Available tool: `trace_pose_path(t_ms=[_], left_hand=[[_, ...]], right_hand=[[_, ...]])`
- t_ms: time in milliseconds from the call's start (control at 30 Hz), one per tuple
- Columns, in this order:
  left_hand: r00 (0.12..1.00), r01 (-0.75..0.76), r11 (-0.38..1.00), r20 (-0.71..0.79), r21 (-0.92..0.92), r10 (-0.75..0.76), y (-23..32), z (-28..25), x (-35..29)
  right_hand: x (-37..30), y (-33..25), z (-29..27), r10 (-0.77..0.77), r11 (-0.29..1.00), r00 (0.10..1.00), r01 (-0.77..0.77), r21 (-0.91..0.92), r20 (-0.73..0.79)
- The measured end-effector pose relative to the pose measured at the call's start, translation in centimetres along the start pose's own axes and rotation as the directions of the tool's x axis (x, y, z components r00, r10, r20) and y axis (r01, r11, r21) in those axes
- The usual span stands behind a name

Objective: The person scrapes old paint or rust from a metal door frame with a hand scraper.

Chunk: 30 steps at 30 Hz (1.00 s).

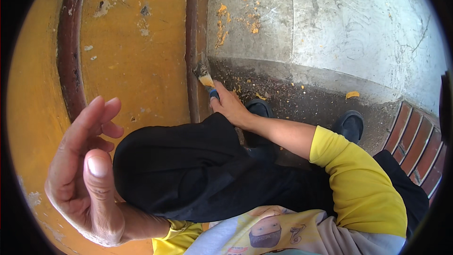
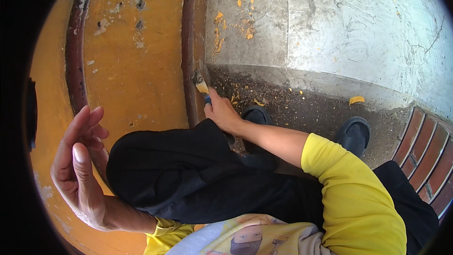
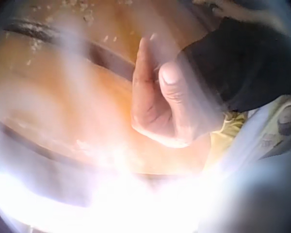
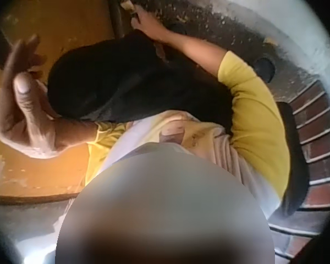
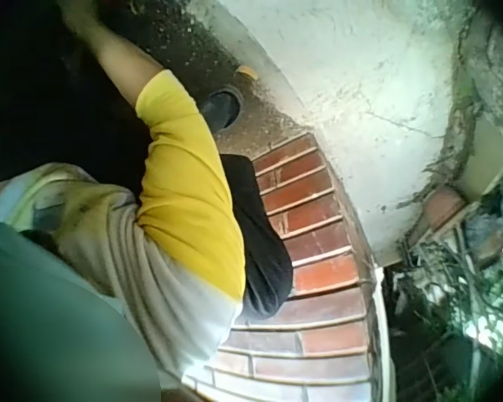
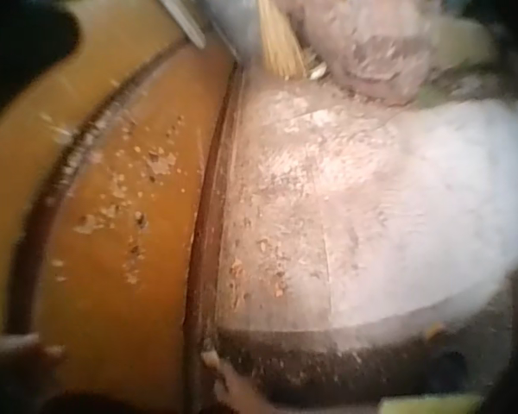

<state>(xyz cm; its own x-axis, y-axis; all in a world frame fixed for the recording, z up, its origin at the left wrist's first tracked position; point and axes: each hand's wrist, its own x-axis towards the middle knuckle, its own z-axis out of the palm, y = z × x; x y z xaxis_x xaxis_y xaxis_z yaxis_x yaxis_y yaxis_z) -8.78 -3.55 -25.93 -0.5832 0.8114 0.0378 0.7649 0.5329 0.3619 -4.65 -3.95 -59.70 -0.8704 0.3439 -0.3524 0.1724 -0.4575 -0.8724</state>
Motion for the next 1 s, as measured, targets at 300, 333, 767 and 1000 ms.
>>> trace_pose_path(t_ms=[300,333,767,1000], left_hand=[[0.999,0.037,0.998,0.016,-0.045,-0.037,1.0,0.3,0.9],[0.999,0.054,0.994,-0.004,-0.095,-0.054,0.9,0.7,1.0],[0.980,0.180,0.964,-0.047,-0.197,-0.192,-2.5,1.4,6.1],[0.991,-0.089,0.996,-0.101,-0.016,0.087,-5.0,2.1,11.1]], right_hand=[[2.6,-1.2,-1.8,-0.257,0.953,0.947,0.215,-0.215,-0.191],[2.5,-0.1,-1.4,-0.280,0.938,0.949,0.238,-0.251,-0.146],[7.3,-6.1,-4.1,-0.423,0.863,0.891,0.340,-0.374,-0.166],[3.2,-1.4,0.2,-0.233,0.879,0.973,0.210,-0.429,0.000]])
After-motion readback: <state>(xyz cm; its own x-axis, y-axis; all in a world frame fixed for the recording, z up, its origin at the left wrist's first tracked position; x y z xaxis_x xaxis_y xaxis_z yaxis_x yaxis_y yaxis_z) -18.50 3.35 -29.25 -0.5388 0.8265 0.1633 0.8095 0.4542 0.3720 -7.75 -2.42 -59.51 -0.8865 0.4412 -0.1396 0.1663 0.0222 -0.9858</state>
